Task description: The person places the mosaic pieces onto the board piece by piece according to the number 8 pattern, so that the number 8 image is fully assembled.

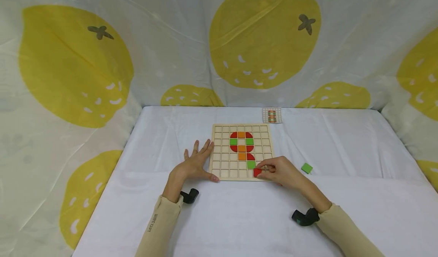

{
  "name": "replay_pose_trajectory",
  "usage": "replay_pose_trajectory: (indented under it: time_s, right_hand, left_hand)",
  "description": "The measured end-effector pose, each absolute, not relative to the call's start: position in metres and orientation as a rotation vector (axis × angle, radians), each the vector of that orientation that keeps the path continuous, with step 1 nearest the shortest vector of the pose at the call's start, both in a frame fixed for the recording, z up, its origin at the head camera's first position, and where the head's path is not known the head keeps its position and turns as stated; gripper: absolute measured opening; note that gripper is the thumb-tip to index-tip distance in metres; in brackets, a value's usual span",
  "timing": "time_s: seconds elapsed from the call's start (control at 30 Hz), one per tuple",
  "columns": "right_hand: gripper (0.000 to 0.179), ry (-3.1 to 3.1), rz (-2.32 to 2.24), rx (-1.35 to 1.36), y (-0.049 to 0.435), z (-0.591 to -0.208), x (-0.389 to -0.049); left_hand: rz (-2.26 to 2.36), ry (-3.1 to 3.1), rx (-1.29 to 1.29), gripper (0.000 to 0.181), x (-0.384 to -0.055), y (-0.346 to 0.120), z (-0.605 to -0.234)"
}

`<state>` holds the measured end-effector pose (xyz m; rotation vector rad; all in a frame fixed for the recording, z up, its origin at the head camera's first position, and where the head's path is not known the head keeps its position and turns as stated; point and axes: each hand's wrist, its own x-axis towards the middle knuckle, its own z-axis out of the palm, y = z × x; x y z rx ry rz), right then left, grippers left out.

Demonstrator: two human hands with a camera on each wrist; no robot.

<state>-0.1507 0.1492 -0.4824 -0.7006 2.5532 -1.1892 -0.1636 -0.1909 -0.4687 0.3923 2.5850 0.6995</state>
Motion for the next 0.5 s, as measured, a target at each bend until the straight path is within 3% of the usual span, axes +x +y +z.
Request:
replay_pose_trajectory:
  time_s: [0.5]
  right_hand:
    - [0.018,2.535,-1.221,-0.738,0.147,-0.485,-0.151]
  left_hand:
    - [0.676,2.589,0.403,0.142,-0.161,-0.187,-0.46]
